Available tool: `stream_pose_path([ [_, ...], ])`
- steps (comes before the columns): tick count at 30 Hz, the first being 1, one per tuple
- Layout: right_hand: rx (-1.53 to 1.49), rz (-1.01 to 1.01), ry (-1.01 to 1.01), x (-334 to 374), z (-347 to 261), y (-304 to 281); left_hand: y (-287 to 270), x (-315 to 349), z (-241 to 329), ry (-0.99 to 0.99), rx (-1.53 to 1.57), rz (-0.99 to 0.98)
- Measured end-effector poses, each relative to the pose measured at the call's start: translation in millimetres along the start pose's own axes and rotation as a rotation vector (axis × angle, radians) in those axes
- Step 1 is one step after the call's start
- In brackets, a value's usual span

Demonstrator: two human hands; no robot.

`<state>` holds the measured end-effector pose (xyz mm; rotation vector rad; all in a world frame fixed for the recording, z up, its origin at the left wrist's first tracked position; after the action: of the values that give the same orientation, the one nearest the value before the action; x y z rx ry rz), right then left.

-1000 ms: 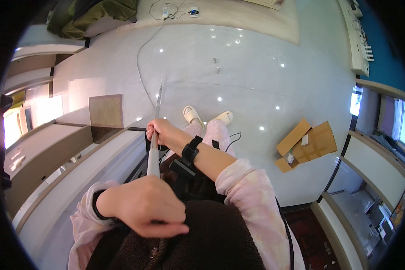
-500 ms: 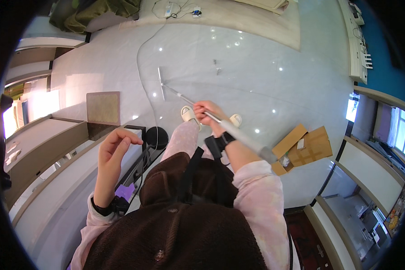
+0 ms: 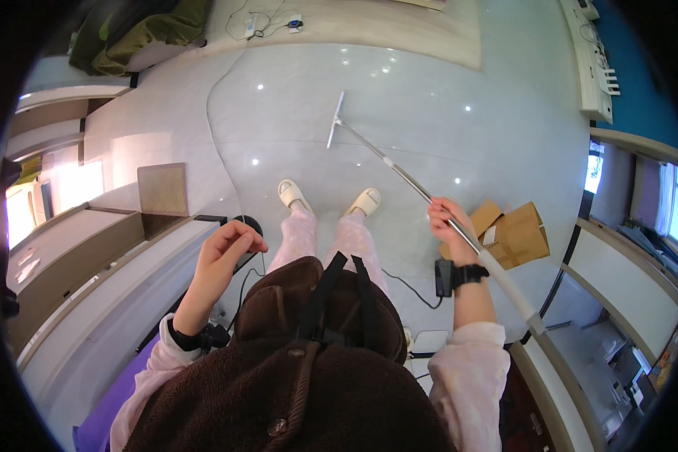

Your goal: The person mops a tiled floor using a long-handled mop. They briefly pause to unplug a power strip and move it aside, then continue mopping around furniture and scattered items.

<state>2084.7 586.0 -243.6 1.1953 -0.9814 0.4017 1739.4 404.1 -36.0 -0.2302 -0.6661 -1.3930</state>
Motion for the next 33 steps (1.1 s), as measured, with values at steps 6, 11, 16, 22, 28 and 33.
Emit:
stream_pose_path([
  [6, -0.18, 0.028, -0.015, 107, -55, -120, 65, -49, 2, -0.02, -0.053, -0.092],
  [11, -0.259, 0.127, -0.137, 189, -79, -214, 99, -71, 4, -0.037, -0.098, -0.146],
  [16, -0.327, 0.292, -0.256, 241, -78, -262, 104, -74, 7, -0.038, -0.109, -0.131],
  [22, -0.046, 0.177, -0.137, 237, -42, -209, 94, -69, -3, -0.06, -0.075, -0.146],
  [28, -0.037, -0.054, 0.012, 187, 28, -98, 54, -61, -7, -0.068, -0.064, -0.142],
  [33, 0.105, -0.175, 0.135, 64, 103, -7, -22, -29, -5, -0.051, -0.043, -0.033],
])
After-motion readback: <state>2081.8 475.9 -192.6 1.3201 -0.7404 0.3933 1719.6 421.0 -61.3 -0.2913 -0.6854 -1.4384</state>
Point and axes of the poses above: each hand's wrist, its own x-axis away from the middle knuckle, its own y-axis out of the palm, z = x × y, the point moved 10 cm from there along -x, towards the middle knuckle, and after that the axes turned 14 degrees about -z, right-handed, at the moved point
